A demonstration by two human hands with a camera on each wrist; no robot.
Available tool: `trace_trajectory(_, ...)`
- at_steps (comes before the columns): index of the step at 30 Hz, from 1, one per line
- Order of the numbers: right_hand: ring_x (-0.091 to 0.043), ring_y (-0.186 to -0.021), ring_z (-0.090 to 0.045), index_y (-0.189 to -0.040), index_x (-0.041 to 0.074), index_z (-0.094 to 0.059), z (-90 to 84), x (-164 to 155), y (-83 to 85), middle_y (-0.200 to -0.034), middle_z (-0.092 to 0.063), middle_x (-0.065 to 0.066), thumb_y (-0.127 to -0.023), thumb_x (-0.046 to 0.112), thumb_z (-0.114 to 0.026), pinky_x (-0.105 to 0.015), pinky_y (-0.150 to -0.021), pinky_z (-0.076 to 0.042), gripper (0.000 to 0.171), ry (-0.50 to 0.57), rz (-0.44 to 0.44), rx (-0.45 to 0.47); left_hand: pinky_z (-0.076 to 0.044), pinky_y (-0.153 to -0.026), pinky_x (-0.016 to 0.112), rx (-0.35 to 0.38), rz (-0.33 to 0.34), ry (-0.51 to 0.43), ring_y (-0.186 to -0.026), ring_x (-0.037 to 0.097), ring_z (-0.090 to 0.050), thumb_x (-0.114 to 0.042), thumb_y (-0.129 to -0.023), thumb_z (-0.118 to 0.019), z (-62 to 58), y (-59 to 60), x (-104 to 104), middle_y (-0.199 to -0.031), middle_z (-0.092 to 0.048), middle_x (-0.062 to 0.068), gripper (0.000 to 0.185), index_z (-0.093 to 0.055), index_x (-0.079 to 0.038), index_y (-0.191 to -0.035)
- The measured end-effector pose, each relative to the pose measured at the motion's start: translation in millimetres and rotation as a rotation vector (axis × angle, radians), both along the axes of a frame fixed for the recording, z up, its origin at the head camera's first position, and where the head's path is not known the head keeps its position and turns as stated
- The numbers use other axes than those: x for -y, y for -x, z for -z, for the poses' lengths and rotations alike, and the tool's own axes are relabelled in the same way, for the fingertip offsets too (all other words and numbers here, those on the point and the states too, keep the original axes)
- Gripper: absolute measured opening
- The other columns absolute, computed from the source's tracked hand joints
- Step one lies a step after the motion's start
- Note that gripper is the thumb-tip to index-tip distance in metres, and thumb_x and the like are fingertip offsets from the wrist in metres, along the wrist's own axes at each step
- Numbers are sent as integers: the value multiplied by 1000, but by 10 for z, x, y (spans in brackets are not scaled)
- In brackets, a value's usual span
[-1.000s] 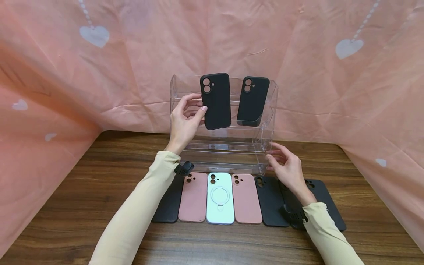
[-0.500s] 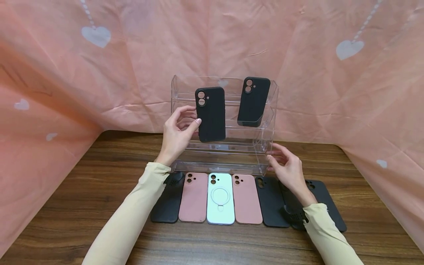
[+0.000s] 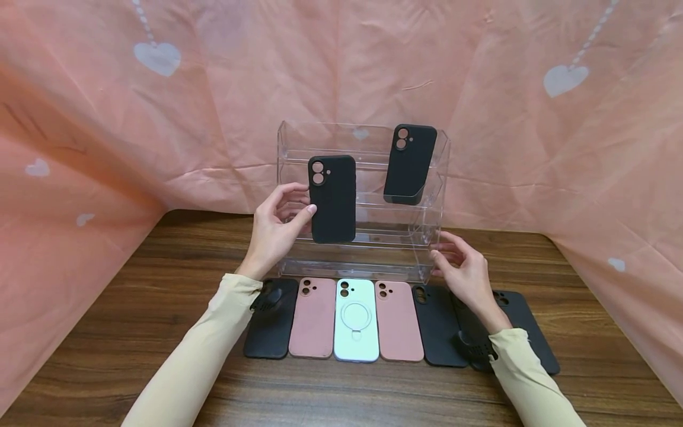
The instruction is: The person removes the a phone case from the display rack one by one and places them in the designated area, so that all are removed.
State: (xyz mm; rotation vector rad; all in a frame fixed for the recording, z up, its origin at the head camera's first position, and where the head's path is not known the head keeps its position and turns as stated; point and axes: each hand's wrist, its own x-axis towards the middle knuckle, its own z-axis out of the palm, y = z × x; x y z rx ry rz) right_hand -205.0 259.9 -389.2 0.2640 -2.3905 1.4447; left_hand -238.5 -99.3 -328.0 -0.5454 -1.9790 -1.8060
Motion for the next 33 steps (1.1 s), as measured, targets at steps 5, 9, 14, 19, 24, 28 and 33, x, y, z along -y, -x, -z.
trace_trajectory(5,9,-82,-69,-139,0,-58,-9,12,-1,-117,-69,-31,-95,2,-70,-26,-63,-64,46,22,10,-9,-63,-75,24,-7,-7,11,-89,11,-72,-3,-90,-76,36,-34,34,-109,-71,15,39,-65,-8,-127)
trace_trajectory(9,4,-83,-72,-131,-2,-61,-5,28,-10,-117,-70,-30,-95,3,-70,-27,-64,-64,38,23,43,3,-62,-75,21,-7,-17,24,-89,9,-72,-1,-90,-76,61,-59,67,-110,-72,15,40,-66,-8,-127)
trace_trajectory(14,2,-82,-73,-118,-4,-64,8,40,-14,-113,-73,-28,-95,5,-71,-28,-64,-64,26,4,103,10,-63,-73,22,11,-5,29,-87,9,-72,-2,-90,-75,82,-86,104,-110,-72,15,40,-65,-9,-128)
trace_trajectory(19,3,-81,-72,-116,-2,-65,9,49,-16,-111,-74,-24,-96,9,-70,-26,-64,-64,23,-21,134,14,-66,-65,35,55,27,15,-81,10,-73,-3,-91,-75,114,-123,151,-110,-69,15,41,-63,-10,-130)
trace_trajectory(24,12,-78,-67,-115,-2,-64,2,55,-27,-111,-74,-24,-97,11,-68,-18,-62,-61,22,-36,150,32,-66,-66,37,89,24,15,-81,10,-73,-5,-90,-76,157,-157,205,-110,-69,14,41,-63,-10,-129)
trace_trajectory(28,13,-76,-66,-114,-1,-64,-10,56,-31,-111,-74,-24,-98,12,-68,-16,-61,-60,21,-44,160,44,-66,-67,42,105,34,16,-82,11,-73,-4,-90,-76,173,-182,246,-110,-69,12,41,-63,-11,-129)
trace_trajectory(33,15,-77,-65,-114,-2,-64,-22,50,-33,-112,-74,-25,-98,11,-67,-15,-62,-60,21,-46,157,46,-65,-69,48,118,48,50,-85,11,-73,-4,-91,-76,190,-224,322,-111,-68,11,41,-63,-11,-129)
